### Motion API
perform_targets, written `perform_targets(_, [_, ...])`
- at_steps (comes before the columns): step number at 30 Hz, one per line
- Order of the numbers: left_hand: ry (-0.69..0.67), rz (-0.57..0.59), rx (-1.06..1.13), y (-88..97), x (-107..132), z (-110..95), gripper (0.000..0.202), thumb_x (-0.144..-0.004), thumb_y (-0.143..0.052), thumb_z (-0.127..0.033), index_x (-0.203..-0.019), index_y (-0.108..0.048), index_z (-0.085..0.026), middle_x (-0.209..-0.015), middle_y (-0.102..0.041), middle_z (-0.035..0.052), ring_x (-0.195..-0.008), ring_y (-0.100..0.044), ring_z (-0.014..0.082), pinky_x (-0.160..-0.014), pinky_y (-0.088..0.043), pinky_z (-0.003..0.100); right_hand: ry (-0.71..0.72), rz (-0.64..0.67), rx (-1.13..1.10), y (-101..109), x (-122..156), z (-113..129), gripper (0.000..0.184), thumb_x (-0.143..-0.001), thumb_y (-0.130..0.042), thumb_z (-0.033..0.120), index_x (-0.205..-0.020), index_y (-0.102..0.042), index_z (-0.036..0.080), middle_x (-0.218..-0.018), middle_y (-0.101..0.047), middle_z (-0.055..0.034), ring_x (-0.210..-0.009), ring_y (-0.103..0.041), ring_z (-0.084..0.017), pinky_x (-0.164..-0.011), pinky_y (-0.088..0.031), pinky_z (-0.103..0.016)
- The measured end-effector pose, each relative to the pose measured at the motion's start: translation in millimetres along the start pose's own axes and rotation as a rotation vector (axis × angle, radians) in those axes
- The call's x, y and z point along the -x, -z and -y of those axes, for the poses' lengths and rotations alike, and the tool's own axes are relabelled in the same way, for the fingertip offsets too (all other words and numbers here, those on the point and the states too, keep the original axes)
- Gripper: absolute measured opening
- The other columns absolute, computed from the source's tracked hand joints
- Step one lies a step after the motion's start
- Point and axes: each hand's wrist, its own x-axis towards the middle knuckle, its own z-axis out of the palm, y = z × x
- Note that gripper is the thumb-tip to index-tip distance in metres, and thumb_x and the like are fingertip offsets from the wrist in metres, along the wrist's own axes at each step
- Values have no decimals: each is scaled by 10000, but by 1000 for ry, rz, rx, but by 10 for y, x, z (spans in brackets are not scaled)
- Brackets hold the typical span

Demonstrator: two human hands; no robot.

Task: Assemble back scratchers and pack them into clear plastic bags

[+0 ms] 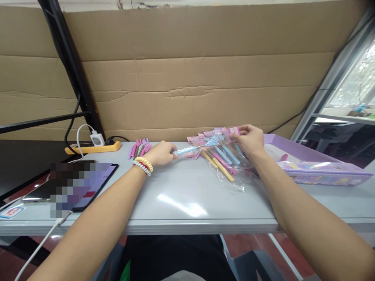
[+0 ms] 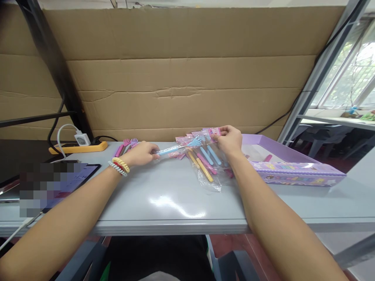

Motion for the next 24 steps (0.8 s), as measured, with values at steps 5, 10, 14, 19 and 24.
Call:
perform_targets(5, [-9, -6, -7, -6, -4, 11, 208, -744, -519, -333, -813, -662, -198, -776, -681, 31, -669, -585, 159, -559, -378, 249, -15, 62, -54, -25, 17, 25, 198, -555, -660, 195, -739, -586, 201, -668, -647, -30, -553, -595, -189, -503, -493, -329])
perform_targets(10, [2, 0, -26, 5, 4, -8, 223, -736, -520, -324, -836, -670, -195, -795, -684, 39, -688, -589, 162, -569, -384, 246, 52, 105, 153, -48, 68, 50, 259, -601, -512, 144, -843, -584, 204, -643, -611, 5, -484, -563, -158, -470, -445, -289])
perform_targets(14, [-1, 2, -33, 14, 7, -14, 234, -740, -514, -327, -852, -671, -194, -808, -686, 42, -702, -592, 167, -579, -390, 247, 94, 146, 193, -50, 83, 27, 326, -618, -481, 138, -921, -585, 201, -666, -627, 2, -493, -572, -157, -488, -447, -285])
perform_targets(19, [2, -2, -31, 10, 6, -9, 227, -746, -510, -325, -845, -666, -192, -796, -684, 41, -697, -593, 171, -580, -391, 253, 36, 150, 128, -64, 67, 19, 314, -663, -474, 143, -941, -609, 197, -782, -661, -47, -555, -609, -187, -514, -496, -329])
perform_targets(24, [6, 1, -28, 10, 7, -8, 222, -743, -513, -329, -839, -662, -195, -803, -683, 38, -700, -592, 171, -571, -384, 256, 24, 137, 110, -61, 82, 83, 223, -700, -500, 161, -863, -651, 190, -780, -673, -68, -617, -638, -215, -543, -521, -353])
